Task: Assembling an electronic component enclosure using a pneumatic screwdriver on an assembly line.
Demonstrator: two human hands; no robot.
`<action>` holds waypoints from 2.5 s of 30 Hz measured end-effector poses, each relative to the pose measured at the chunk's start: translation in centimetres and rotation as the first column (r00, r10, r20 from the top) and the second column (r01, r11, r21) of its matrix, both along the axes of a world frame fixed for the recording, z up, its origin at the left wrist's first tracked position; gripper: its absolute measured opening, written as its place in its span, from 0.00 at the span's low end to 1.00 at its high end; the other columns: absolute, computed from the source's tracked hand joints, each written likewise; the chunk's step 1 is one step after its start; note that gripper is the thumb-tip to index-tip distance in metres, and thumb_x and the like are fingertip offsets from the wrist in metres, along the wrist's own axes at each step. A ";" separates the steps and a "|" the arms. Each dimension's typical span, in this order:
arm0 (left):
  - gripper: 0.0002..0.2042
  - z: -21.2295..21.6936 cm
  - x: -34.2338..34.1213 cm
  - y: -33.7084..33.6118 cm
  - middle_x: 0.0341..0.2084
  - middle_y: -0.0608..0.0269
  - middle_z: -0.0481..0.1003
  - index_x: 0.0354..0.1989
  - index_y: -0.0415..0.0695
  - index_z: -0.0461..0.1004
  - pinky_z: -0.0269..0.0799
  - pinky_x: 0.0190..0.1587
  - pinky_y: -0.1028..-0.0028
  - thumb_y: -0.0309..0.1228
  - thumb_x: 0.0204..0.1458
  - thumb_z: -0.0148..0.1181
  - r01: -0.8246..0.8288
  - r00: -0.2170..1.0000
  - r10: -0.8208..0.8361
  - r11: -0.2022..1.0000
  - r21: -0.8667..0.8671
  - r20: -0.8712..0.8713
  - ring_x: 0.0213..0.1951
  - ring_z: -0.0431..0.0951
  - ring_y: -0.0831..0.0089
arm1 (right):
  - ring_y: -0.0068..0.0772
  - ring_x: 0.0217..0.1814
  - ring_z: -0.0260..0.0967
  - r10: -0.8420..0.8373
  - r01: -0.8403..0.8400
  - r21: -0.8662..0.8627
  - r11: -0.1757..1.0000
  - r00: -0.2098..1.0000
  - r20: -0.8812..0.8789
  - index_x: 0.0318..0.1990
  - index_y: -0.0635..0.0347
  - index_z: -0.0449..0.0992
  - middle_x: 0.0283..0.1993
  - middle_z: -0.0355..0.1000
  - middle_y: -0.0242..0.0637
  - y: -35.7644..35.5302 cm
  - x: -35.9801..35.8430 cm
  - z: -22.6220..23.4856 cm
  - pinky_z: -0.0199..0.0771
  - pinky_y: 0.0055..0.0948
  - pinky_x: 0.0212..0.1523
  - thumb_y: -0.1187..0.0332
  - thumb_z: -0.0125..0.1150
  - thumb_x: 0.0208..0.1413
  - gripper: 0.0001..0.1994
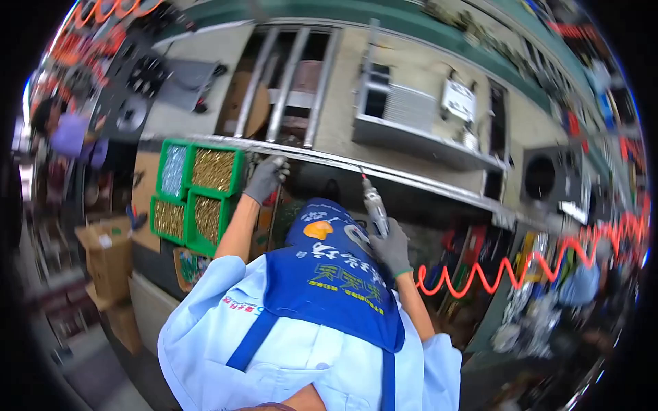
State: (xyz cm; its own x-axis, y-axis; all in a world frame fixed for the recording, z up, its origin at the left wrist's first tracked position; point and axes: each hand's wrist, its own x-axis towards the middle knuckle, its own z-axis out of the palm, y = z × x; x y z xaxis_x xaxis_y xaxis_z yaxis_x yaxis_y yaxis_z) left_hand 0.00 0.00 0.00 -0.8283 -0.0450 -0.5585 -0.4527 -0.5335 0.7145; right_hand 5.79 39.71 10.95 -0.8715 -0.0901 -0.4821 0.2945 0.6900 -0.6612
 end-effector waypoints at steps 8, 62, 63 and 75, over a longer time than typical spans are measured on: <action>0.11 3.7 -5.8 23.7 0.30 0.66 0.75 0.42 0.42 0.76 0.65 0.27 0.82 0.36 0.59 0.58 0.553 0.829 -0.547 0.833 0.021 -0.115 0.28 0.74 0.81 | 0.54 0.41 0.75 -0.171 0.172 -0.009 0.985 0.978 -0.119 0.44 0.63 0.73 0.37 0.75 0.54 5.2 4.5 1.5 0.73 0.45 0.43 0.61 0.66 0.42 0.22; 0.27 3.3 -37.4 38.2 0.37 0.46 0.79 0.40 0.40 0.78 0.75 0.43 0.58 0.55 0.51 0.53 0.227 0.303 -0.823 -0.427 -0.875 0.481 0.41 0.80 0.51 | 0.52 0.41 0.76 -0.637 0.635 0.076 0.769 0.751 0.171 0.38 0.59 0.76 0.35 0.77 0.51 7.0 -7.9 -10.1 0.73 0.42 0.43 0.54 0.66 0.44 0.19; 0.27 3.4 -37.5 38.3 0.37 0.46 0.79 0.40 0.40 0.78 0.75 0.43 0.58 0.56 0.51 0.54 0.226 0.306 -0.821 -0.429 -0.875 0.482 0.41 0.80 0.51 | 0.52 0.40 0.76 -0.635 0.630 0.088 0.772 0.754 0.169 0.38 0.59 0.76 0.35 0.77 0.51 7.0 -8.1 -10.6 0.73 0.43 0.43 0.54 0.66 0.45 0.19; 0.29 3.4 -37.0 37.4 0.39 0.46 0.79 0.43 0.40 0.78 0.74 0.45 0.59 0.56 0.49 0.54 0.237 0.349 -0.765 -0.487 -0.841 0.541 0.42 0.80 0.52 | 0.57 0.41 0.74 -0.592 0.593 0.030 0.805 0.796 0.124 0.40 0.61 0.73 0.37 0.75 0.53 6.3 -7.3 -14.9 0.72 0.48 0.44 0.50 0.66 0.45 0.23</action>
State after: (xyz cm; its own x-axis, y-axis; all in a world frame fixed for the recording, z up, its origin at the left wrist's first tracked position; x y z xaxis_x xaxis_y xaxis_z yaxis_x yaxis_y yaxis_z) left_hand -37.00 37.41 3.36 -0.8065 0.4199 -0.4163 0.3633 0.9074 0.2114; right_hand -1.48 46.02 -4.00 -0.6907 0.4193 -0.5891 0.7217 0.3482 -0.5983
